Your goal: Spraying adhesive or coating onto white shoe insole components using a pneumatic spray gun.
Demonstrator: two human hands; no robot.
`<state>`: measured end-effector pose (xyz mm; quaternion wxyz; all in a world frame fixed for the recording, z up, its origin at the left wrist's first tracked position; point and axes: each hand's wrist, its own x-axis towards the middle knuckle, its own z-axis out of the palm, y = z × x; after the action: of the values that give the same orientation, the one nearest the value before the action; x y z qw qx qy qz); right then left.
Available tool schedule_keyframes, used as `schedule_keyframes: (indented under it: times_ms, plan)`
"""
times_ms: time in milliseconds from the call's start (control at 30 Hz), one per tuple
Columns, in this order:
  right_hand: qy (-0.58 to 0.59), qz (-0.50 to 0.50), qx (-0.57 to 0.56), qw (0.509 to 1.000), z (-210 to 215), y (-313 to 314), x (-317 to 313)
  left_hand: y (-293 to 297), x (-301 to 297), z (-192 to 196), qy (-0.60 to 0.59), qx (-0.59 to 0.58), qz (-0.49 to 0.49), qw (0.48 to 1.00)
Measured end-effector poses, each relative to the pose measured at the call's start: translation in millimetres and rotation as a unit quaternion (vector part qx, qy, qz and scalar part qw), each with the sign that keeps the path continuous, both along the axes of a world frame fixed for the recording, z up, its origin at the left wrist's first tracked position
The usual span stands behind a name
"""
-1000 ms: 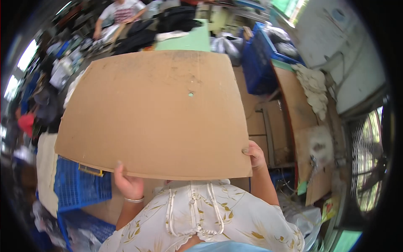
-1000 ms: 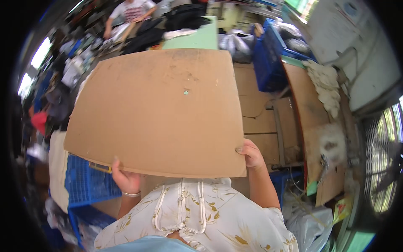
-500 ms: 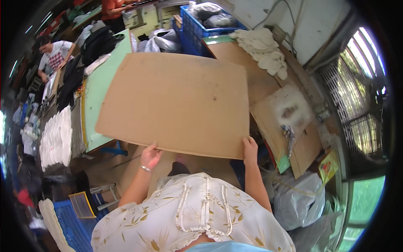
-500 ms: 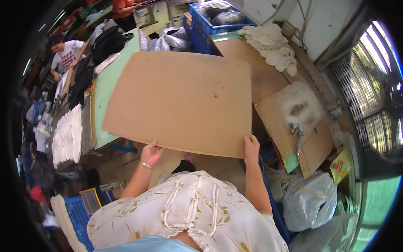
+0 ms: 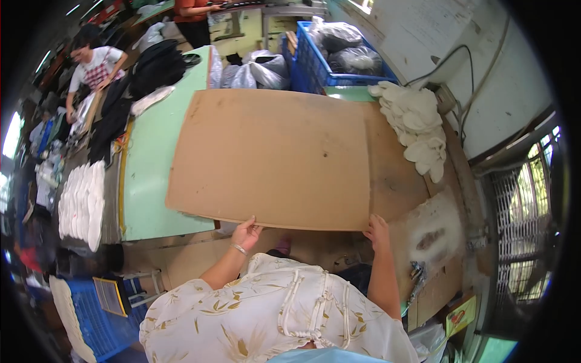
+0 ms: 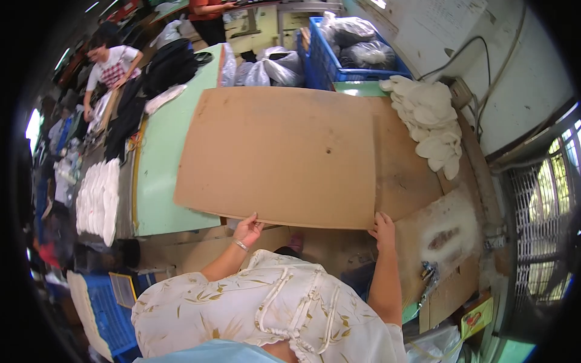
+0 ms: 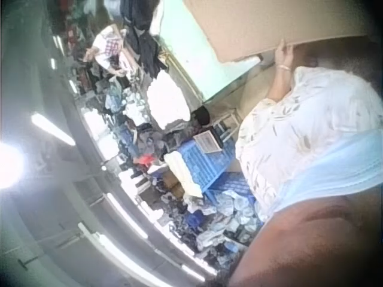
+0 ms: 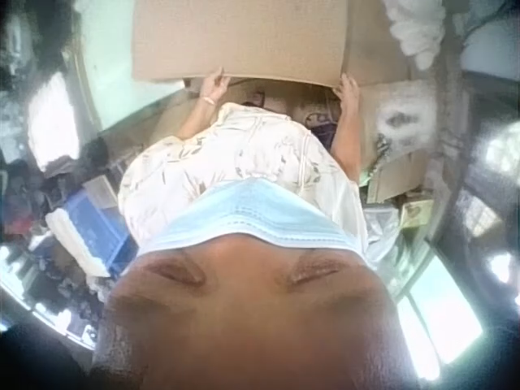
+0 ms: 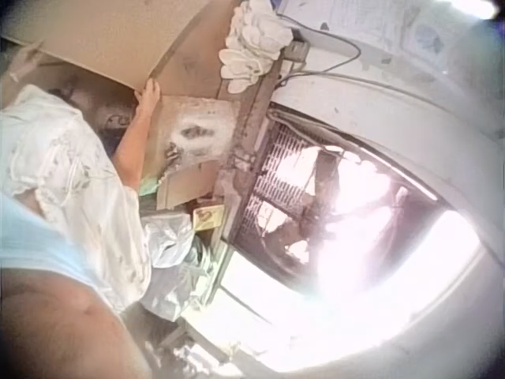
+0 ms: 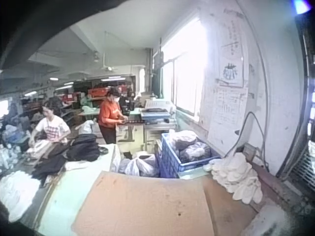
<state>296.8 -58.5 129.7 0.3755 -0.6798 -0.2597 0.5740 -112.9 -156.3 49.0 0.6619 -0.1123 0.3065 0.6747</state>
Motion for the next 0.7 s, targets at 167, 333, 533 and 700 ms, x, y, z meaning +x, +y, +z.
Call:
schedule_keyframes:
  times_ms: [167,333,533,700]
  plan:
    - [0.177,-0.042,0.052,0.982,-50,54,-3,63,9,-40,-0.023,-0.040,0.020,0.999]
    - [0.182,-0.003,-0.003,0.983,-59,87,-17,109,26,-80,0.006,-0.066,0.082,0.994]
    - [0.093,0.165,-0.091,0.978,-58,61,19,142,38,-97,0.016,-0.044,0.131,0.990]
    - [0.077,0.173,-0.116,0.975,-53,22,53,166,40,-103,0.053,-0.041,0.131,0.989]
